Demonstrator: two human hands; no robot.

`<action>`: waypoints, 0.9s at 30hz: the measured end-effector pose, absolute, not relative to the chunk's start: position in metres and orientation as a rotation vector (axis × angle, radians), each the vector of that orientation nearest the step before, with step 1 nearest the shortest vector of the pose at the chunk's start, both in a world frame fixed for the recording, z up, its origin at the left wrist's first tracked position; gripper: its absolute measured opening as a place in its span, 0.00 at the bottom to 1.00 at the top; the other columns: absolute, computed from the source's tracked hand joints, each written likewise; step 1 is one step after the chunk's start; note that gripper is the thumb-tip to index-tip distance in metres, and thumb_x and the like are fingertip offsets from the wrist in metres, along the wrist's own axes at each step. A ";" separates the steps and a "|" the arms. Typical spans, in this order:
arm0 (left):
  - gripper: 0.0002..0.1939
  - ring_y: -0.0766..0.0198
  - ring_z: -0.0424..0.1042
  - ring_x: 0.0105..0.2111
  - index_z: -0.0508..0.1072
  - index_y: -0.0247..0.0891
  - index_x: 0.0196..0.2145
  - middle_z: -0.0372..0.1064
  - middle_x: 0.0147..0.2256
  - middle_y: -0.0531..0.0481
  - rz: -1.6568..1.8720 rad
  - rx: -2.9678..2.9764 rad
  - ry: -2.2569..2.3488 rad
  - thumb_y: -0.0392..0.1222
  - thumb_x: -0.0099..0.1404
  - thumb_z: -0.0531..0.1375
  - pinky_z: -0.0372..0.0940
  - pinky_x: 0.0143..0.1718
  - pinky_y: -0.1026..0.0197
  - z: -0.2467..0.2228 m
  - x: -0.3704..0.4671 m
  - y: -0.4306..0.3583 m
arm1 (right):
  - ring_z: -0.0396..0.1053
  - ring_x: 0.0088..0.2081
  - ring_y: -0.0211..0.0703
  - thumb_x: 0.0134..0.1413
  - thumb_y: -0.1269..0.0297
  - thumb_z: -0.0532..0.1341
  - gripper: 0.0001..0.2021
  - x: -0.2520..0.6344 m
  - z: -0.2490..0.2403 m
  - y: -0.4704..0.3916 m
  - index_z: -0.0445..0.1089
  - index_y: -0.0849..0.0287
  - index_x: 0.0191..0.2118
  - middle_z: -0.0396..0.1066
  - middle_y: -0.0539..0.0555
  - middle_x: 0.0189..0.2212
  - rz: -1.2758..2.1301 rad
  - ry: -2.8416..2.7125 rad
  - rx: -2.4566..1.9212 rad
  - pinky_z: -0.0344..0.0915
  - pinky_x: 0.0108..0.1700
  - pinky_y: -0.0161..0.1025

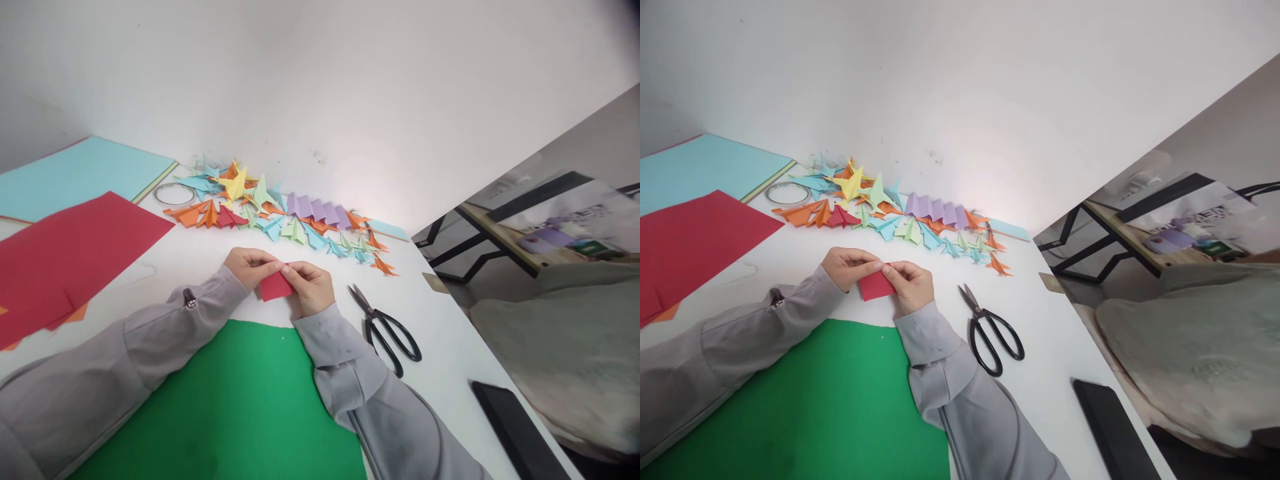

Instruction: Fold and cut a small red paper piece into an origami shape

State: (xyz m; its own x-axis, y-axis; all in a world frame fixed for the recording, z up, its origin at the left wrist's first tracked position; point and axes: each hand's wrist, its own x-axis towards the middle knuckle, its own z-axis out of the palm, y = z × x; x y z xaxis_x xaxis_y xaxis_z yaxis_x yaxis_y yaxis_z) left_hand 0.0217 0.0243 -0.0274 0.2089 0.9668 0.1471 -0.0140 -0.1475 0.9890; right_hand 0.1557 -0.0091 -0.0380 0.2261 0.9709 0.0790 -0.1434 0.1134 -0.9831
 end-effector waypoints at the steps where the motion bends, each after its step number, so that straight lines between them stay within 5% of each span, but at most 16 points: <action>1: 0.09 0.67 0.68 0.21 0.76 0.34 0.21 0.72 0.19 0.50 1.148 1.417 0.992 0.43 0.46 0.63 0.64 0.23 0.66 -0.028 0.021 0.025 | 0.64 0.20 0.34 0.31 0.57 0.70 0.11 0.155 -0.037 -0.010 0.74 0.59 0.21 0.72 0.48 0.18 1.059 -0.990 -1.126 0.62 0.24 0.35; 15: 0.10 0.70 0.68 0.23 0.75 0.33 0.26 0.72 0.22 0.52 1.126 1.291 0.901 0.42 0.45 0.65 0.64 0.26 0.68 -0.028 0.020 0.026 | 0.55 0.15 0.30 0.34 0.61 0.68 0.09 0.156 -0.039 -0.012 0.70 0.60 0.19 0.65 0.45 0.12 1.103 -1.171 -1.172 0.50 0.18 0.31; 27: 0.12 0.70 0.67 0.17 0.74 0.31 0.27 0.70 0.19 0.54 1.135 1.176 0.817 0.39 0.43 0.67 0.66 0.18 0.66 -0.029 0.023 0.020 | 0.66 0.23 0.37 0.32 0.60 0.69 0.10 0.154 -0.043 -0.008 0.72 0.57 0.24 0.72 0.49 0.21 0.915 -0.981 -1.051 0.65 0.28 0.37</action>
